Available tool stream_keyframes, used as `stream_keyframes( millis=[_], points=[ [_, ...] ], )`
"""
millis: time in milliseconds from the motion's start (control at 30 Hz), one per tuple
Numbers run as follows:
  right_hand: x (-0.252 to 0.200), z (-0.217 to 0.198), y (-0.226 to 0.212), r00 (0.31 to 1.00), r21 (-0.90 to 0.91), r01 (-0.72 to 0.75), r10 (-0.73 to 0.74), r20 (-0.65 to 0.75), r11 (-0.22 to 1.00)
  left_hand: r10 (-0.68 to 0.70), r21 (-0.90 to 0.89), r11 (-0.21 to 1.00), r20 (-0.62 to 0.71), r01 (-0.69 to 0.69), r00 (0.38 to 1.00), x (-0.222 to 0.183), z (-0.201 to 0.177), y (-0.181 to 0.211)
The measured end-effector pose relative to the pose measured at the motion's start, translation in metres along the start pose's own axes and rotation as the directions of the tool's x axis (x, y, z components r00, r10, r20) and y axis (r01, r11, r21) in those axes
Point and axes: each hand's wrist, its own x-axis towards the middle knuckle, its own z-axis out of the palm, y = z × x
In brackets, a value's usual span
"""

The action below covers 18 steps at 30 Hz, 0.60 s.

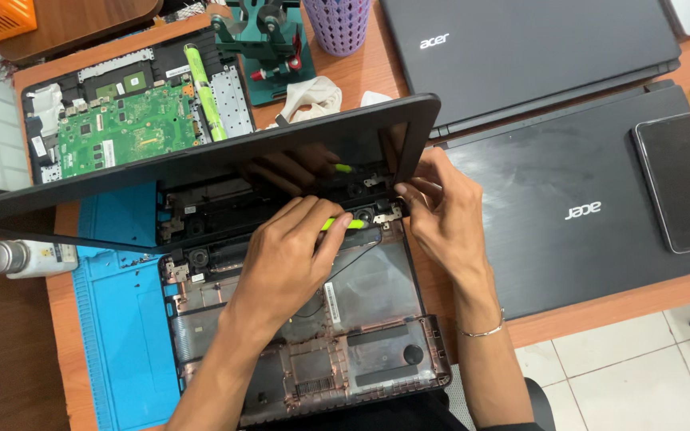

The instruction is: The person uses a screwdriver and their hands to disassemble and remove internal components and connectors from an open laptop chassis.

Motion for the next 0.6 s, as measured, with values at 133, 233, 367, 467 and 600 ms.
stream_keyframes(
  millis=[133, 233, 367, 467, 600],
  points=[
    [0.0002, -0.0009, -0.0013, 1.0, 0.008, 0.024, -0.024, 0.006, 1.0, 0.018, 0.027, 0.999, -0.002, -0.018, 1.0, -0.0004, 0.0011, 0.0012],
    [-0.0003, -0.0006, -0.0012, 1.0, 0.009, 0.024, -0.024, 0.008, 1.0, 0.03, 0.049, 0.998, 0.003, -0.03, 1.0, -0.0012, 0.0023, 0.0025],
    [0.0002, -0.0004, 0.0, 1.0, 0.012, 0.027, -0.027, 0.006, 1.0, 0.047, 0.067, 0.997, 0.012, -0.048, 0.999, 0.0007, 0.0027, 0.0032],
    [-0.0004, -0.0004, 0.0006, 1.0, 0.012, 0.028, -0.028, 0.005, 1.0, 0.053, 0.079, 0.995, 0.022, -0.055, 0.998, 0.0019, 0.0024, 0.0042],
    [0.0004, 0.0008, 0.0012, 1.0, 0.011, 0.013, -0.013, -0.004, 1.0, 0.058, 0.106, 0.992, 0.038, -0.062, 0.998, 0.004, 0.0015, 0.0064]
  ],
)
